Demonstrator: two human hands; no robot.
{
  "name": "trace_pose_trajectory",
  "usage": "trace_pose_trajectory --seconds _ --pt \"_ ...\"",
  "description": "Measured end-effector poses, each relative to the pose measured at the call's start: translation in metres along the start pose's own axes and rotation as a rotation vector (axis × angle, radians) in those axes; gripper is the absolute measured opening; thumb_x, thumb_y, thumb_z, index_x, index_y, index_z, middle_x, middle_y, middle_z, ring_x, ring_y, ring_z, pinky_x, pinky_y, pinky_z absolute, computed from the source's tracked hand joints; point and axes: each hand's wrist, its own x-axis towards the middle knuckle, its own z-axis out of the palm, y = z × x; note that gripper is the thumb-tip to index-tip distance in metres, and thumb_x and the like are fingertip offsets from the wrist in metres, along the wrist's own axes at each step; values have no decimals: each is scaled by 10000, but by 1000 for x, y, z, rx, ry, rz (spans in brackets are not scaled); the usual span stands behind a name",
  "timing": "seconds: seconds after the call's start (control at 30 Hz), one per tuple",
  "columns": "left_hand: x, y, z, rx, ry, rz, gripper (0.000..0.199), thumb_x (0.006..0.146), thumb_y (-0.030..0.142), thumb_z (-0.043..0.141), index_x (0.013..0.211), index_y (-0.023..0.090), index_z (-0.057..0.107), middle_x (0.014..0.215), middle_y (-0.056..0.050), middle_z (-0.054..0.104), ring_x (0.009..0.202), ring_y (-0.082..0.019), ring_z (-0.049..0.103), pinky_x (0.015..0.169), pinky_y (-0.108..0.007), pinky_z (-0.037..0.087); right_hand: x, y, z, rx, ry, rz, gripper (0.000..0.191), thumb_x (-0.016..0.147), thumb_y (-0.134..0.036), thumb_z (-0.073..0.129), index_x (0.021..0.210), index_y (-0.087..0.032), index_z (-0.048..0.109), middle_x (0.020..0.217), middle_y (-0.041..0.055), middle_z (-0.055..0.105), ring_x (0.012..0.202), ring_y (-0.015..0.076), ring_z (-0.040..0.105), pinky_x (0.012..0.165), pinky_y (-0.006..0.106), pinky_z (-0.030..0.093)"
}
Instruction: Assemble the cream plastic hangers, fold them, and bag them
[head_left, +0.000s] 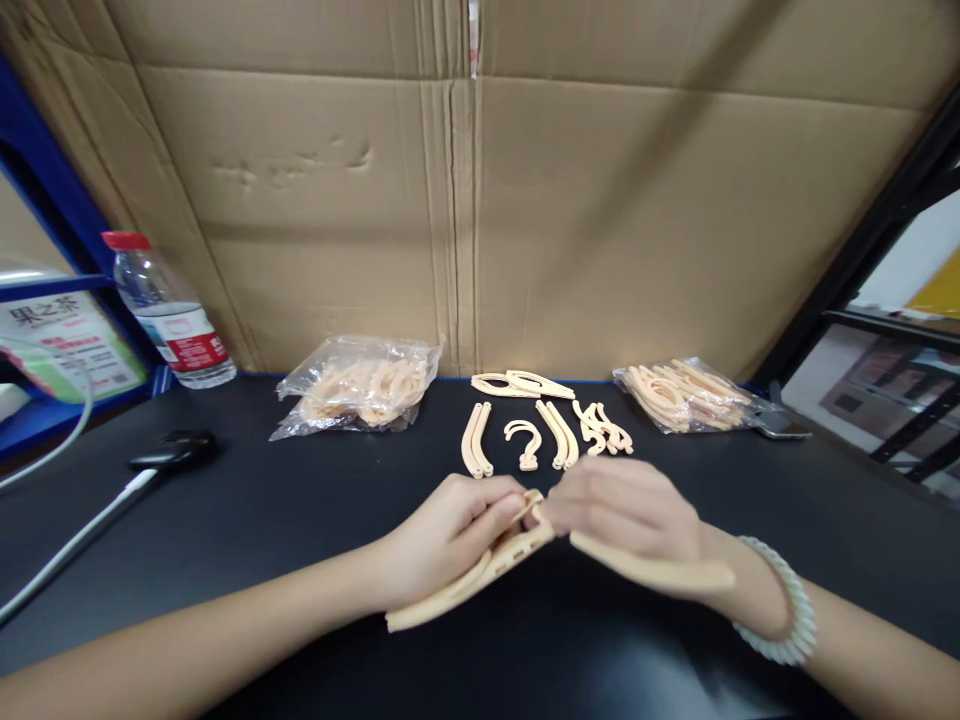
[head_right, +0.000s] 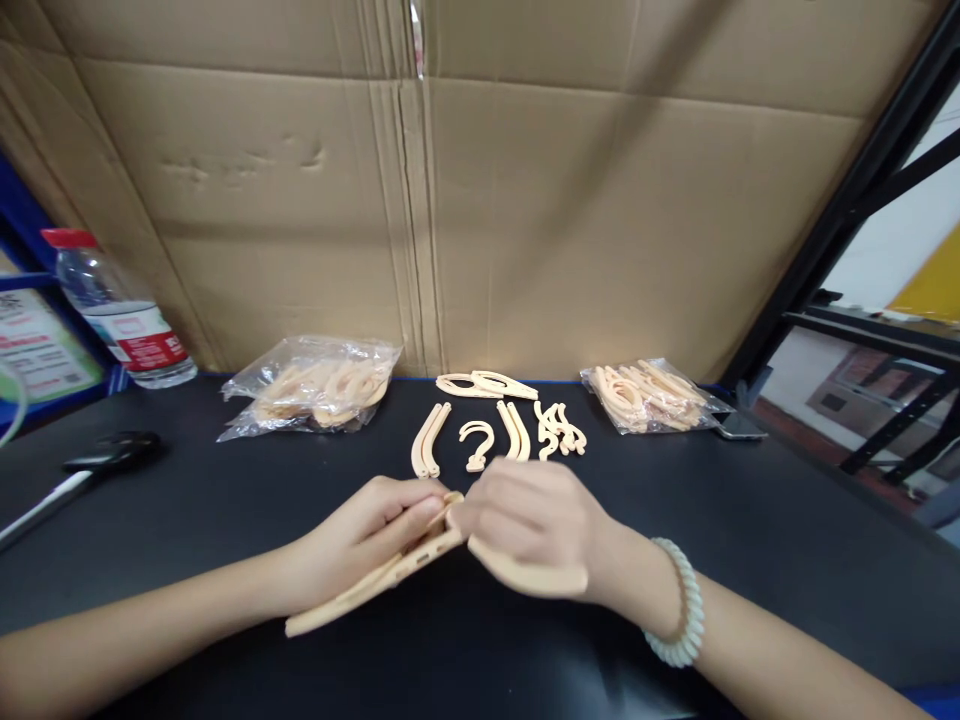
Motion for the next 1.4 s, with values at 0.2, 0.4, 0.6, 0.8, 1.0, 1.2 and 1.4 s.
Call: trace_pose_trajectory --seconds 0.2,0.4,0.6,0.8,1.0,1.2,1.4 --pt "8 -9 -6 -657 119 -115 370 853 498 627 927 136 623 714 -44 651 593 -124 597 590 -217 466 -13 46 -15 -75 94 546 156 931 -139 454 874 -191 589 866 70 634 810 198 613 727 358 512" --pt "9 -12 -9 -878 224 -206 168 888 310 626 925 153 674 838 -79 714 773 -183 678 749 -293 547 -31 80 -27 -44 -120 971 89 867 -198 503 933 -185 560 785 48 627 711 208 615 641 339 480" --pt "10 -13 -10 -982 242 -237 129 889 161 584 928 134 704 796 -79 723 767 -193 703 756 -311 577 -41 88 -29 79 -178 1184 444 841 -225 547 1259 -116 445 667 -7 598 610 175 587 614 303 462" --pt "12 -17 -10 -1004 264 -252 147 895 147 574 944 120 710 800 -91 732 771 -203 715 752 -307 581 -42 88 -27 46 -264 1256 368 848 -177 527 1206 -115 472 609 -24 594 560 154 589 571 270 447" --pt "13 -16 -9 -1040 299 -292 173 916 179 562 963 107 713 809 -93 734 783 -204 717 776 -305 577 -53 87 -17 -245 -386 1097 285 855 -177 489 1126 -115 552 618 11 622 580 176 602 546 274 424" --pt "14 -15 -9 -1037 306 -309 170 906 208 581 947 110 714 799 -94 732 770 -199 710 764 -300 572 -31 56 -9 -352 -284 754 214 906 -212 504 1081 -134 599 840 105 667 857 269 597 721 386 476" --pt "14 -11 -7 -991 318 -302 136 854 160 619 939 122 718 854 -82 719 760 -183 687 680 -265 561 4 -9 10 51 -423 156 214 940 -323 555 1101 -191 606 1135 82 627 1093 217 522 969 385 408"
